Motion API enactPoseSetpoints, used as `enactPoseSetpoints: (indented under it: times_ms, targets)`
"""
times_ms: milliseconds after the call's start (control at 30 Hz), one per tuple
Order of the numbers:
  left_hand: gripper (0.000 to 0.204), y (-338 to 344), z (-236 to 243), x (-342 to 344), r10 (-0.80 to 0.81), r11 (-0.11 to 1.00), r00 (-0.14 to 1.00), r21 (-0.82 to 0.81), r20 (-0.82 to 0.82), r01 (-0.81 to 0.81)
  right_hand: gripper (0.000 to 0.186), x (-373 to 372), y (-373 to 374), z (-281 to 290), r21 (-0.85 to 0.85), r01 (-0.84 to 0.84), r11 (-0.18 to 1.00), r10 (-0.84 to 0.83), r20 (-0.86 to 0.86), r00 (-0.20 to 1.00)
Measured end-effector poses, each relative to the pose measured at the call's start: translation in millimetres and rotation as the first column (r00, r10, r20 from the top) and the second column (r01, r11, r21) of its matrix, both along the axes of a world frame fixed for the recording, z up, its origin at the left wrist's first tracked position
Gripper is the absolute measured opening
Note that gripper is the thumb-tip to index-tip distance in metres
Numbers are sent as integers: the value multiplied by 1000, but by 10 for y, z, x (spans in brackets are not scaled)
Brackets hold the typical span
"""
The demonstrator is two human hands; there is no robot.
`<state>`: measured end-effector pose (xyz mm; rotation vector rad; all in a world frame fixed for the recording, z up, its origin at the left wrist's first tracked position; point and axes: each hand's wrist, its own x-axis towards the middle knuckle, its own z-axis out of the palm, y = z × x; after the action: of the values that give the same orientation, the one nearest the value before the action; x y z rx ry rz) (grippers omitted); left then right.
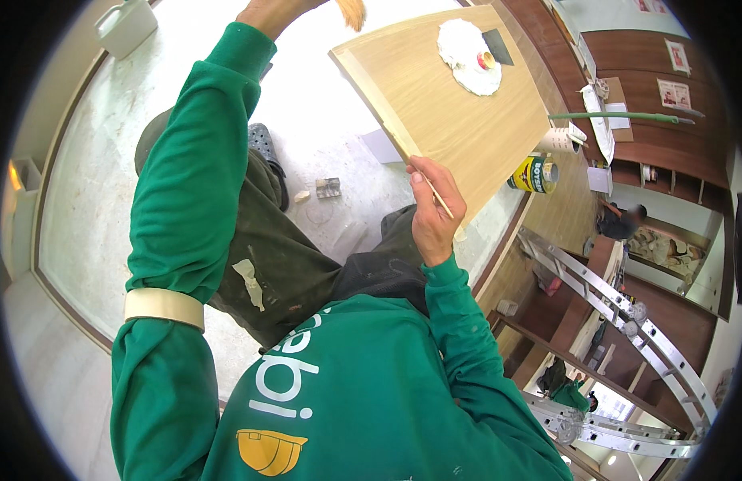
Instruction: The person sits on the floor and applies a liquid finish to a rectangular wooden board using a small brush, then sands the surface with a sanding block. The person repeats the cycle of applying finish and sanding to smooth the wood.
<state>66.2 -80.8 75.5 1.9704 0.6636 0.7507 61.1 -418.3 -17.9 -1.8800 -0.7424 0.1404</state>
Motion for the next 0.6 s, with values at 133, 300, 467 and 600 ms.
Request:
enactPoseSetpoints:
  times_ms: [133, 300, 467, 600]
  targets:
    - [34, 15, -22, 6, -7, 1000, 1000, -2, 6, 7, 20, 48, 8, -71, -11, 38, 999, -39, -18, 999]
    - [34, 44, 33, -43, 14, 1000, 1000, 2, 0, -14, 21, -37, -122, 16, 6, 46, 999, -45, -63, 997]
    - [34, -23, 44, -26, -14, 1000, 1000, 1, 11, 14, 20, -4, -7, 1, 2, 30, 1000, -30, -7, 1000]
    - [35, -33, 24, -34, -20, 1000, 1000, -8, 7, 20, 21, 59, -159, -63, -62, 14, 998, -12, 35, 999]
